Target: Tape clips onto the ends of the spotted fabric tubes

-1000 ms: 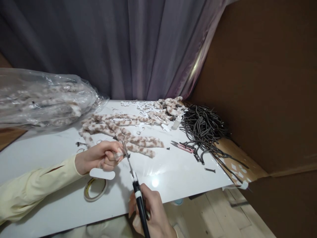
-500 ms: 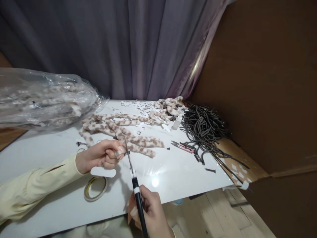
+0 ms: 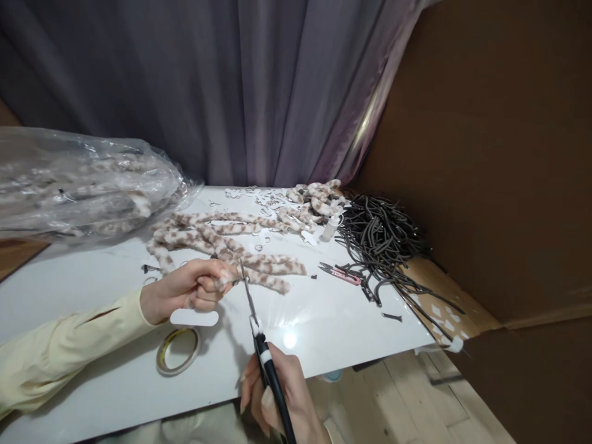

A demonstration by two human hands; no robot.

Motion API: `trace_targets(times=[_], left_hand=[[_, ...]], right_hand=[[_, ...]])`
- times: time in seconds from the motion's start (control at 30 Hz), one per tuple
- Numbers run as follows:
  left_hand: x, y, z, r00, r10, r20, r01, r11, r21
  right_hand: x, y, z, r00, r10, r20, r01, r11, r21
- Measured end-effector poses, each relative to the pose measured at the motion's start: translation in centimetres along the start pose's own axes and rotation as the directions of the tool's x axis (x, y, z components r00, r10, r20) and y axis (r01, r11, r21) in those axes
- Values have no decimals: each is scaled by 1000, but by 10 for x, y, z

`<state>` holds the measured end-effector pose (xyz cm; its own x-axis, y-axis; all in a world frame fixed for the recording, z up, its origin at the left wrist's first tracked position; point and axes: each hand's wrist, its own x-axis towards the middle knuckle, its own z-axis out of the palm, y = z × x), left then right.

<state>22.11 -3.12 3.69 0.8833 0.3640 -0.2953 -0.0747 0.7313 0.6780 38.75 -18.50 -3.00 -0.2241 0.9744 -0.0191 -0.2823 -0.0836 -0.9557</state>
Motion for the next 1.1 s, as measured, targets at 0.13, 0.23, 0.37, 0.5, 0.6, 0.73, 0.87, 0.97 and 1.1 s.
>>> trace_targets(times=[0.13, 0.23, 0.37, 0.5, 0.6, 0.73, 0.87, 0.97, 1.1], left_hand=[[0, 0, 1, 1000, -15, 0, 15, 1000, 12], [0, 0, 2, 1000, -14, -1, 14, 1000, 7], [1, 0, 1, 1000, -9, 4, 9, 1000, 2], [2, -1, 0, 1000, -8, 9, 8, 1000, 5], [2, -1, 0, 1000, -4, 8, 4, 1000, 4], [1, -1, 2, 1000, -3, 9, 3, 1000, 13], [1, 0, 2, 1000, -3, 9, 3, 1000, 20], [1, -1, 1, 1000, -1, 5, 1, 1000, 17], [2, -2, 1, 1000, 10, -9, -9, 999, 49]], right_hand=[[2, -2, 0, 998, 33, 55, -34, 999, 7], [5, -1, -2, 991, 51, 124, -50, 999, -5], [8, 3, -1, 993, 31, 116, -34, 999, 18], [8, 7, 0, 995, 8, 101, -9, 1000, 8], [7, 11, 0, 996, -11, 84, 9, 1000, 18], [7, 17, -1, 997, -17, 74, 13, 999, 48], [8, 18, -2, 997, -26, 75, 21, 998, 60], [8, 16, -3, 995, -5, 98, -1, 998, 55], [7, 13, -2, 997, 32, 75, -37, 997, 63]])
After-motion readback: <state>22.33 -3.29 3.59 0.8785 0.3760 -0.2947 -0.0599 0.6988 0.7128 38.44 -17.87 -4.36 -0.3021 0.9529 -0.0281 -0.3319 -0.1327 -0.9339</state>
